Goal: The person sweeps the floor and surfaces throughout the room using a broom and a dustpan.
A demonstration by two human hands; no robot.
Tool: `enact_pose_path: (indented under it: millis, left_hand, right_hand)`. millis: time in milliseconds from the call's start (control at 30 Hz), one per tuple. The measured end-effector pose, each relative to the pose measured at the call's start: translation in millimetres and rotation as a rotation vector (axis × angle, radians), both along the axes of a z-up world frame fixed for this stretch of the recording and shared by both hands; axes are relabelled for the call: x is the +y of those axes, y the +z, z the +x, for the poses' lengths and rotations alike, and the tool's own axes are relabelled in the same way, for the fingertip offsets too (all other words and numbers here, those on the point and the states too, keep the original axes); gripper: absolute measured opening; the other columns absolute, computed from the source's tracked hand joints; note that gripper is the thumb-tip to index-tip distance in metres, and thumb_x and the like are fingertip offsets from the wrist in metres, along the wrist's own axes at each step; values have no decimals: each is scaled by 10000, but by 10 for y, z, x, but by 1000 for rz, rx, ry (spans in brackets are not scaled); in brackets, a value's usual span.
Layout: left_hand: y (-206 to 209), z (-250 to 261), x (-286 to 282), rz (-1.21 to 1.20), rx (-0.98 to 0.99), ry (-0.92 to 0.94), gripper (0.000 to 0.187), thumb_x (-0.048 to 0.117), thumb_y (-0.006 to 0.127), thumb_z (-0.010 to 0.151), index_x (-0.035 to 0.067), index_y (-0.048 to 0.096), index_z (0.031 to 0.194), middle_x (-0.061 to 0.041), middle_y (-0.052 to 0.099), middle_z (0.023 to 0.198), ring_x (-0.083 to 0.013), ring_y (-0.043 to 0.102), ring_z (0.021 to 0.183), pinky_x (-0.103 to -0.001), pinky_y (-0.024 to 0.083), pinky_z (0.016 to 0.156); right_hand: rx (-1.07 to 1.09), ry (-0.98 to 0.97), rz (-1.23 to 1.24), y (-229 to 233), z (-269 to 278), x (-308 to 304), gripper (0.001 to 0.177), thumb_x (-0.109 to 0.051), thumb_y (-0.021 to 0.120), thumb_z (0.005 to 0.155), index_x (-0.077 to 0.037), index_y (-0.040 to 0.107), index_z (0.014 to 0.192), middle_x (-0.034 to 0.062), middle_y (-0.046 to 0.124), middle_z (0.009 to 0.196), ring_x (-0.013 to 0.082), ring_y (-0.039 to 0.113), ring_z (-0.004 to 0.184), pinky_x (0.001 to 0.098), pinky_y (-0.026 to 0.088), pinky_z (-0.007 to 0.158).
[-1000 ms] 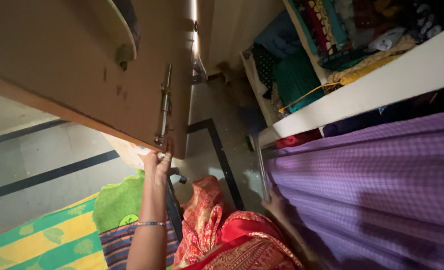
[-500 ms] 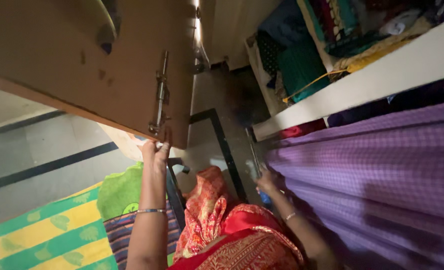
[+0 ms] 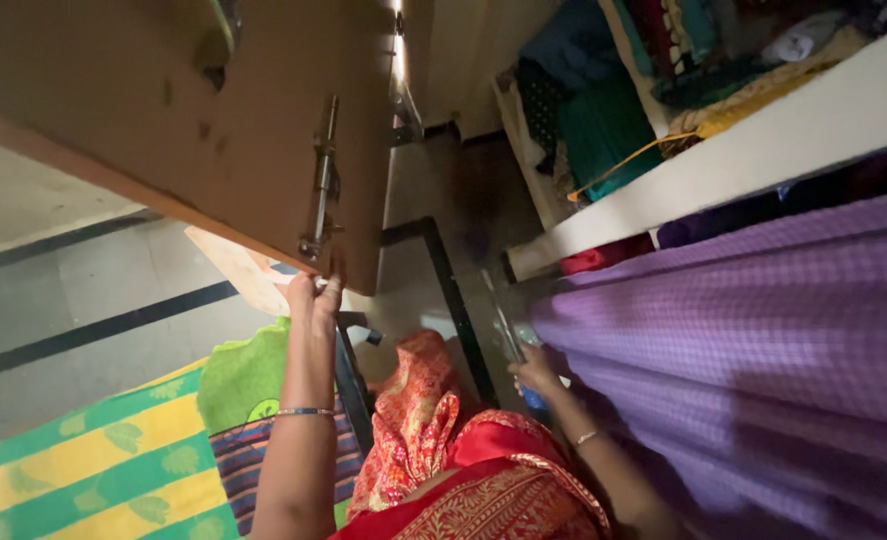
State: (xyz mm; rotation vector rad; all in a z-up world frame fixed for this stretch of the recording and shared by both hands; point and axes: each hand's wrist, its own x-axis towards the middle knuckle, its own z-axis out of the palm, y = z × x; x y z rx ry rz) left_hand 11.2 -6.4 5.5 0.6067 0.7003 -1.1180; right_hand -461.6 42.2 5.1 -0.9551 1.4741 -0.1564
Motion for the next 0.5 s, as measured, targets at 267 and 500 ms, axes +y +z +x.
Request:
enact_pose_path:
  millis: [267,500]
  left_hand:
    - [-389,-81,-4,-24,-54,-47,235,-113,535,890,-77,644,1095,-211,637,1107,-345,658,998,-490,612,927]
    - [-384,-371,-31,27,-196,-187,176,36,559,951,22,665,1091,-140,694,1050,-292,684,963,-434,629,831]
  right_hand:
    - [-17,-91,119,267,-202,206,677,-93,654,936,-185,398,1555,80,658,777,163,598,559,318,532,485]
    - [-101,33,102,210,-448,561,661,-52,740,900,31,440,1483,72,723,1061,110,682,957,300,531,911]
